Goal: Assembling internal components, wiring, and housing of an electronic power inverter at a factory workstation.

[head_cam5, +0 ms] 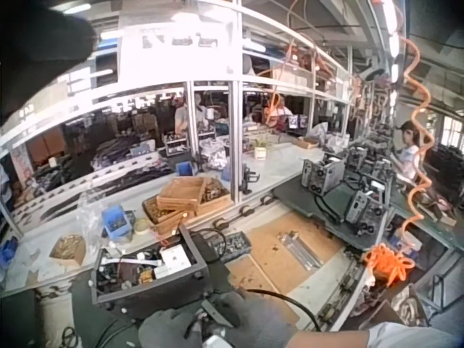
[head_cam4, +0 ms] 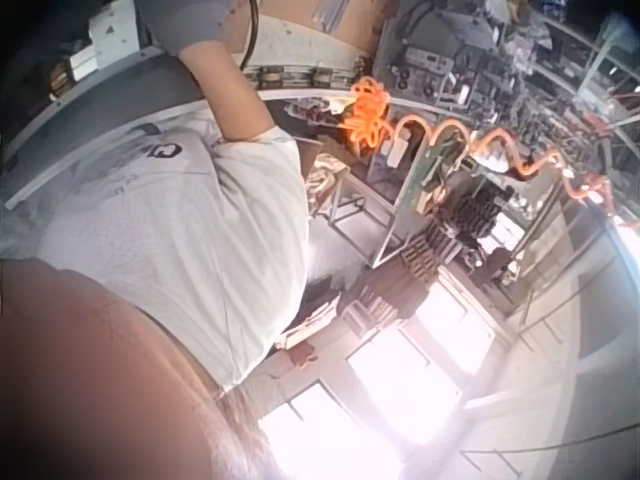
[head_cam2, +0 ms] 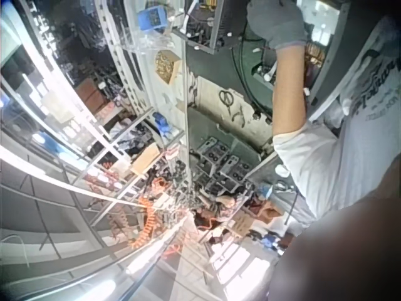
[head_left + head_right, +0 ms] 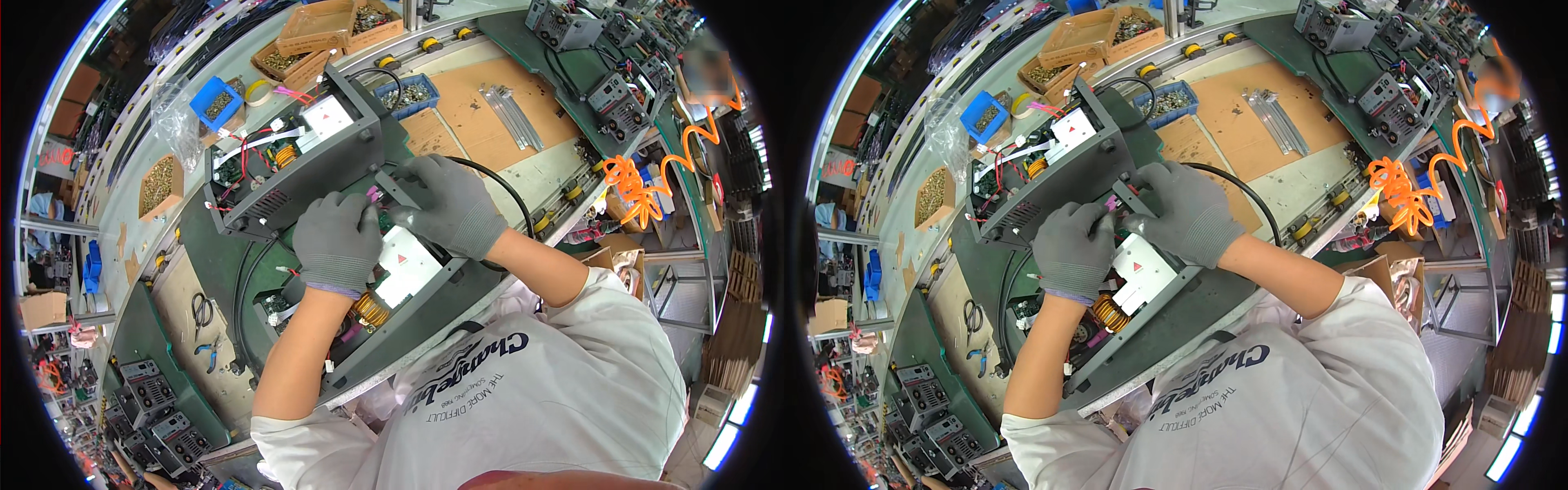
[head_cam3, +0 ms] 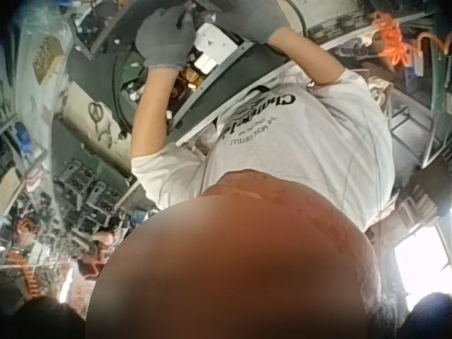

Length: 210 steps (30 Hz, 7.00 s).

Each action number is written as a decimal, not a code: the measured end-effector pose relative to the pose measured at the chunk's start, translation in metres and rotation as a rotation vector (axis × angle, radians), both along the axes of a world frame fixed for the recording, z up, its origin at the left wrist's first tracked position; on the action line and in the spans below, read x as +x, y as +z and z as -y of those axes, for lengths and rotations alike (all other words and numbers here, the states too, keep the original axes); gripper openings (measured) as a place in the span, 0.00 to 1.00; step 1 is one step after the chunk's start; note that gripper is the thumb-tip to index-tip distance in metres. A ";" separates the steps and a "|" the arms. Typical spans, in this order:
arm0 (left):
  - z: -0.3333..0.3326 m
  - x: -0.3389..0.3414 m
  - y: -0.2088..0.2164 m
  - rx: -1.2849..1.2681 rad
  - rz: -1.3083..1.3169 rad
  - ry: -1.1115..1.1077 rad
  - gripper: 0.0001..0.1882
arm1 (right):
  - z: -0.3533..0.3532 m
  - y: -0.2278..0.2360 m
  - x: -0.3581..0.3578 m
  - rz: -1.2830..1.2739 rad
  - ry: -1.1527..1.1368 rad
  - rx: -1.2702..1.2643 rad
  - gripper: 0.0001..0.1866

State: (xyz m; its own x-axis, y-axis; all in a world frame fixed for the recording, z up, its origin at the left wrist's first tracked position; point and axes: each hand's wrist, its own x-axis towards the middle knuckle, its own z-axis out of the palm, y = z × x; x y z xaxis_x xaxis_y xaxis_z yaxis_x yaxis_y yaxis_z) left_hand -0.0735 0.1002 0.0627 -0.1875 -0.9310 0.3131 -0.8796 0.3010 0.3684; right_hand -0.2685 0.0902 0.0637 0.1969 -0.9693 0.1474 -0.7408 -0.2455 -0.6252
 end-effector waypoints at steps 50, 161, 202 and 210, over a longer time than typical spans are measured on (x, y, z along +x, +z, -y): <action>0.013 -0.024 -0.015 0.093 0.193 0.196 0.14 | 0.002 -0.012 -0.004 0.230 0.076 0.163 0.25; -0.085 0.091 -0.049 0.164 -1.317 -0.073 0.29 | -0.007 0.005 0.120 -0.628 0.912 0.137 0.13; -0.014 0.099 -0.105 0.244 -1.560 -0.327 0.40 | -0.006 -0.004 0.094 -0.227 1.294 0.313 0.13; -0.014 0.088 -0.092 0.237 -1.550 -0.290 0.37 | -0.012 -0.001 0.086 -0.069 0.886 -0.194 0.07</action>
State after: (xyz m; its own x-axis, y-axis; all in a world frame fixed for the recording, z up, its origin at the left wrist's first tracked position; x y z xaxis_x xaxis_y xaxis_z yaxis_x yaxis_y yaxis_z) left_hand 0.0144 0.1144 -0.0294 -0.0112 -0.9754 0.2202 0.4484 0.1919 0.8730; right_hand -0.1822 0.1021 0.0627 0.8727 -0.4183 0.2519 -0.2652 -0.8392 -0.4749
